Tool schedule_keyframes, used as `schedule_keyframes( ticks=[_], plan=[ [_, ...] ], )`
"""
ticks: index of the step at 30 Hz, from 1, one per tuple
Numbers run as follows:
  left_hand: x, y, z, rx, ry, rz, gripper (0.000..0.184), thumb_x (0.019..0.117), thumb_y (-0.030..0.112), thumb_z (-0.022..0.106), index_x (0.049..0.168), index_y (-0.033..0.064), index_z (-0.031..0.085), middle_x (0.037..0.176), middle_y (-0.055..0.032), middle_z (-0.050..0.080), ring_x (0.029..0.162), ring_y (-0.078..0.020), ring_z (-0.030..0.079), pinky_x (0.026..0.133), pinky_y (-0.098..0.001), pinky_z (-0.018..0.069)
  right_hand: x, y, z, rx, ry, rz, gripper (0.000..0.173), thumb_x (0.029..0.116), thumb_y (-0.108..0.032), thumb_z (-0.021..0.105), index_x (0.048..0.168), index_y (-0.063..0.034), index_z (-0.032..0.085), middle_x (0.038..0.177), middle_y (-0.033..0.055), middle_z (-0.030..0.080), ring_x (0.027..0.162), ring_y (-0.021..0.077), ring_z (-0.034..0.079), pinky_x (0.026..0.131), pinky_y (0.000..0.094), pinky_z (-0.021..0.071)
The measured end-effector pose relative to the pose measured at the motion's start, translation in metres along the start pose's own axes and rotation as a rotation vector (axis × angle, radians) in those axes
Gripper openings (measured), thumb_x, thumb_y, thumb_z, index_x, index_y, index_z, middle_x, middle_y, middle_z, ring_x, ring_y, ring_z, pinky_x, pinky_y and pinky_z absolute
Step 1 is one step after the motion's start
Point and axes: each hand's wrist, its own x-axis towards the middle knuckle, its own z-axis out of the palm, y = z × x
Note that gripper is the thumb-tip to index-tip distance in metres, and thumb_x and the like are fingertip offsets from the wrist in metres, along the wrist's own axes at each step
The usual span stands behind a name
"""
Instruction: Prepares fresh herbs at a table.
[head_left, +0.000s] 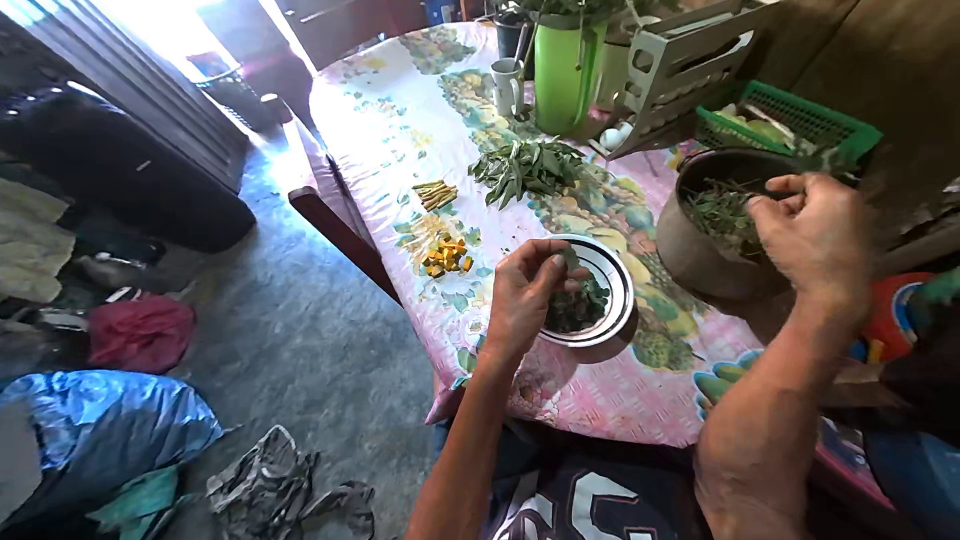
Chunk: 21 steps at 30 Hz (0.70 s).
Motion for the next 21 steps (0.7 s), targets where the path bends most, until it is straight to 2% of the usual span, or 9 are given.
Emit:
schedule_keyframes(
  ticks=[2,3,6,8,10,13,16,18,21],
  plan=[
    [0.0,-0.002,0.0,0.003,-0.014,-0.024,0.027,0.1066,0.002,0.044,0.127,-0.0019,0.061,0.111,-0.0169,0.068,0.09,-0.0231,0.073,0.08,-0.0382,0.0634,0.001,-0.026,0.002,0.03,-0.068,-0.014,0.041,0.0996,-0.024,0.058,0.132,0.0013,0.058,0.106,0.0275,0.067,0.091,0.0434,0.066,0.08,0.0662,0.0496],
    [0.0,-0.003,0.0,0.006,-0.02,-0.036,0.03,0.1067,0.001,0.04,0.13,-0.002,0.06,0.115,-0.0175,0.068,0.092,-0.0231,0.073,0.082,-0.0384,0.063,0.001,-0.034,0.006,0.047,-0.105,-0.051,0.041,0.0987,-0.022,0.058,0.132,0.0018,0.059,0.106,0.026,0.069,0.092,0.0406,0.068,0.081,0.0637,0.0517],
    [0.001,-0.003,-0.001,0.017,-0.03,-0.057,0.037,0.1048,-0.002,0.035,0.134,-0.0021,0.058,0.126,-0.0186,0.064,0.101,-0.0261,0.072,0.088,-0.0408,0.0624,-0.004,-0.053,0.015,0.058,-0.181,-0.159,0.037,0.0961,-0.018,0.059,0.13,-0.0021,0.06,0.093,0.0176,0.068,0.079,0.0323,0.065,0.07,0.0572,0.0518],
    [0.002,-0.004,-0.002,0.093,-0.037,-0.027,0.039,0.1035,-0.004,0.036,0.135,-0.0011,0.058,0.128,-0.0175,0.063,0.105,-0.0259,0.071,0.09,-0.042,0.0617,-0.011,-0.061,0.014,0.057,-0.196,-0.225,0.038,0.0963,-0.016,0.06,0.132,-0.0045,0.06,0.091,0.0154,0.066,0.073,0.0306,0.062,0.065,0.0545,0.0506],
    [0.003,-0.006,-0.005,0.364,-0.056,0.036,0.039,0.1029,0.0,0.042,0.137,0.0058,0.061,0.129,-0.01,0.067,0.109,-0.018,0.068,0.093,-0.0388,0.0583,-0.025,-0.063,0.012,0.041,-0.189,-0.321,0.036,0.0983,-0.016,0.065,0.132,-0.0051,0.058,0.089,0.0143,0.063,0.067,0.0292,0.059,0.058,0.0496,0.05],
    [0.004,-0.012,-0.004,0.752,-0.073,0.119,0.037,0.103,0.012,0.053,0.139,0.013,0.062,0.132,-0.003,0.067,0.121,-0.0146,0.064,0.103,-0.0424,0.0541,-0.033,-0.073,0.016,0.074,-0.221,-0.415,0.037,0.0969,-0.014,0.068,0.133,-0.0061,0.06,0.096,0.0149,0.066,0.074,0.0289,0.064,0.065,0.0487,0.0541],
    [0.006,-0.017,-0.002,0.794,-0.046,0.143,0.034,0.1009,0.006,0.057,0.134,0.0087,0.065,0.128,-0.0072,0.069,0.117,-0.0171,0.067,0.102,-0.0414,0.0556,-0.034,-0.079,0.026,0.138,-0.269,-0.49,0.031,0.0972,-0.015,0.068,0.127,-0.0091,0.064,0.094,0.0102,0.065,0.069,0.0208,0.061,0.061,0.0397,0.0539],
    [0.003,-0.016,-0.007,0.798,0.015,0.165,0.031,0.0999,0.002,0.056,0.129,0.0046,0.066,0.123,-0.011,0.07,0.11,-0.0193,0.07,0.098,-0.0406,0.0576,-0.034,-0.082,0.032,0.153,-0.275,-0.528,0.025,0.0991,-0.016,0.065,0.123,-0.0074,0.064,0.093,0.0105,0.065,0.069,0.0199,0.061,0.062,0.0385,0.0529],
    [-0.006,-0.007,-0.023,0.839,0.126,0.25,0.026,0.1004,0.001,0.056,0.124,0.0039,0.067,0.115,-0.0118,0.07,0.098,-0.0188,0.071,0.087,-0.0384,0.0605,-0.022,-0.091,0.039,0.229,-0.209,-0.504,0.022,0.0999,-0.018,0.062,0.116,-0.0031,0.066,0.103,0.0119,0.069,0.084,0.017,0.067,0.077,0.0367,0.0583]
  ],
)
